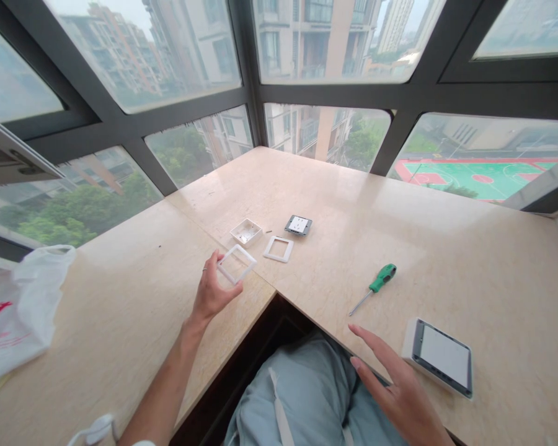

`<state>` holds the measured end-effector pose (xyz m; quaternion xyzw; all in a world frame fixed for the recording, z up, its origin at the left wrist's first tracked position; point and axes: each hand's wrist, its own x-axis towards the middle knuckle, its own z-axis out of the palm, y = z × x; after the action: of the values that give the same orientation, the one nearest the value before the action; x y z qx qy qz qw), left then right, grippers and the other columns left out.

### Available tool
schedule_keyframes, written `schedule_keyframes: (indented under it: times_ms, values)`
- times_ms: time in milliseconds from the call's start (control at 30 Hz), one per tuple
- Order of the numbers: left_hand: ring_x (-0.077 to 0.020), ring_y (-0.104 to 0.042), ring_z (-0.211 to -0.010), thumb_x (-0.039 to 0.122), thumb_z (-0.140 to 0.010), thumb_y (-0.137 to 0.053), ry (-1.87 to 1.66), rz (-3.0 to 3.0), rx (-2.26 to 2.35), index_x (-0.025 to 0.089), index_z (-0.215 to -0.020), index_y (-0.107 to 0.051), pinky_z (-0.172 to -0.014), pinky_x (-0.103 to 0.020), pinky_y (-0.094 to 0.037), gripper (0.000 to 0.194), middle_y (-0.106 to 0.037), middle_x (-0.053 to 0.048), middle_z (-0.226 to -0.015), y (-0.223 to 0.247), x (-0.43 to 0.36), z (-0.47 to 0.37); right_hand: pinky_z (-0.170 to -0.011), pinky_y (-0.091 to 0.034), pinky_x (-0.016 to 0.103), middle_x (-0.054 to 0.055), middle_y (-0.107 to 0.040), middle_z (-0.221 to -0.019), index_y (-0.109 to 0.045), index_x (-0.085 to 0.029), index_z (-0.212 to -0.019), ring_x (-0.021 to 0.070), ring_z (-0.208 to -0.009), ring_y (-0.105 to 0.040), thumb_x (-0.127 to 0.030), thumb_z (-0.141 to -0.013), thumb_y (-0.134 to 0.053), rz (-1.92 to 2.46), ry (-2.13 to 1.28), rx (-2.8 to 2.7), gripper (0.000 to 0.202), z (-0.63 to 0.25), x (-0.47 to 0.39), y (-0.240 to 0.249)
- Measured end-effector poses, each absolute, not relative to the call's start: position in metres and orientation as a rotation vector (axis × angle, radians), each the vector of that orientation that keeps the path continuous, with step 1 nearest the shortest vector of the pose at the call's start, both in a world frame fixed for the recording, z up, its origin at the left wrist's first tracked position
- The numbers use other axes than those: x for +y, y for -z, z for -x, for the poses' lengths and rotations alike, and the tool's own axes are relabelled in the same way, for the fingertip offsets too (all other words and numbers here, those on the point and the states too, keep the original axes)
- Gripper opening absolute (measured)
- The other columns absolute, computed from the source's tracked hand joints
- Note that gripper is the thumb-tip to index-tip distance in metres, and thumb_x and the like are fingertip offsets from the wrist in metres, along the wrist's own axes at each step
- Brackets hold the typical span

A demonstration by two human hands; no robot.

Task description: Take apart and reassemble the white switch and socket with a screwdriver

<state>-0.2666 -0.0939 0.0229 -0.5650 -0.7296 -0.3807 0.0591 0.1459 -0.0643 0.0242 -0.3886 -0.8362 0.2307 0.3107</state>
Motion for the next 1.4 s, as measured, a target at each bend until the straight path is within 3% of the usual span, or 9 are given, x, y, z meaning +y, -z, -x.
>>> schedule_keyframes:
  times_ms: [267, 433, 633, 833, 967, 1167, 1400]
  values:
    - [-0.0304, -0.053, -0.134, 0.02, -0.075, -0.077, 1.595, 2.354, -1.764, 0.026, -0.16, -0.002, -0.109, -0.05, -0.049, 0.114, -0.051, -0.017, -0.141, -0.079, -0.066, 0.194, -0.098, -0.059, 0.034, 0.007, -0.07, -0.131, -0.056, -0.025, -0.139, 0.0228, -0.12, -0.068, -0.03, -0.096, -0.058, 1.053, -0.602, -2.109, 0.043, -0.162, -0.068, -0.043]
    - [-0.0327, -0.051, -0.137, 0.017, -0.075, -0.075, 1.627, 2.73, -1.514, 0.027, -0.161, 0.005, -0.112, -0.052, -0.046, 0.118, -0.048, -0.018, -0.146, -0.088, -0.037, 0.119, -0.105, -0.055, 0.042, 0.007, -0.065, -0.138, -0.051, -0.029, -0.143, 0.0246, -0.127, -0.063, -0.03, -0.097, -0.058, 1.178, -0.642, -1.992, 0.047, -0.183, -0.073, -0.061]
    - [-0.0325, -0.049, -0.138, 0.021, -0.074, -0.076, 1.441, 3.188, -1.23, 0.029, -0.159, 0.016, -0.115, -0.053, -0.043, 0.125, -0.045, -0.017, -0.151, -0.079, -0.007, 0.035, -0.113, -0.047, 0.05, 0.011, -0.043, -0.156, -0.031, -0.033, -0.154, 0.0275, -0.14, -0.049, -0.032, -0.095, -0.063, 1.264, -0.695, -1.76, 0.067, -0.218, -0.072, -0.068]
    - [-0.0349, -0.048, -0.139, 0.025, -0.071, -0.081, 1.148, 3.496, -1.012, 0.026, -0.158, 0.019, -0.113, -0.053, -0.043, 0.132, -0.045, -0.021, -0.151, -0.052, 0.022, -0.022, -0.12, -0.035, 0.056, 0.011, -0.031, -0.164, -0.021, -0.033, -0.159, 0.0318, -0.15, -0.032, -0.04, -0.088, -0.072, 1.38, -0.717, -1.805, 0.087, -0.262, -0.063, -0.047]
    - [-0.0359, -0.046, -0.141, 0.027, -0.071, -0.082, 1.012, 3.601, -0.948, 0.025, -0.158, 0.019, -0.112, -0.055, -0.042, 0.133, -0.044, -0.022, -0.153, -0.039, 0.034, -0.042, -0.121, -0.032, 0.056, 0.01, -0.03, -0.166, -0.02, -0.033, -0.16, 0.0308, -0.15, -0.034, -0.042, -0.089, -0.071, 1.474, -0.76, -1.835, 0.088, -0.281, -0.056, -0.033]
    - [-0.0351, -0.044, -0.142, 0.027, -0.073, -0.08, 0.912, 3.654, -0.954, 0.024, -0.158, 0.018, -0.113, -0.055, -0.04, 0.13, -0.042, -0.023, -0.154, -0.028, 0.044, -0.041, -0.121, -0.034, 0.051, 0.011, -0.041, -0.16, -0.031, -0.028, -0.158, 0.0277, -0.148, -0.039, -0.041, -0.09, -0.068, 1.494, -0.758, -1.914, 0.079, -0.286, -0.043, -0.026]
    - [-0.0344, -0.045, -0.142, 0.027, -0.073, -0.08, 0.844, 3.716, -1.004, 0.025, -0.159, 0.013, -0.113, -0.054, -0.04, 0.126, -0.043, -0.021, -0.153, -0.029, 0.044, -0.037, -0.12, -0.036, 0.051, 0.01, -0.042, -0.16, -0.029, -0.03, -0.159, 0.0283, -0.147, -0.04, -0.041, -0.087, -0.072, 1.477, -0.78, -1.97, 0.085, -0.287, -0.039, -0.025]
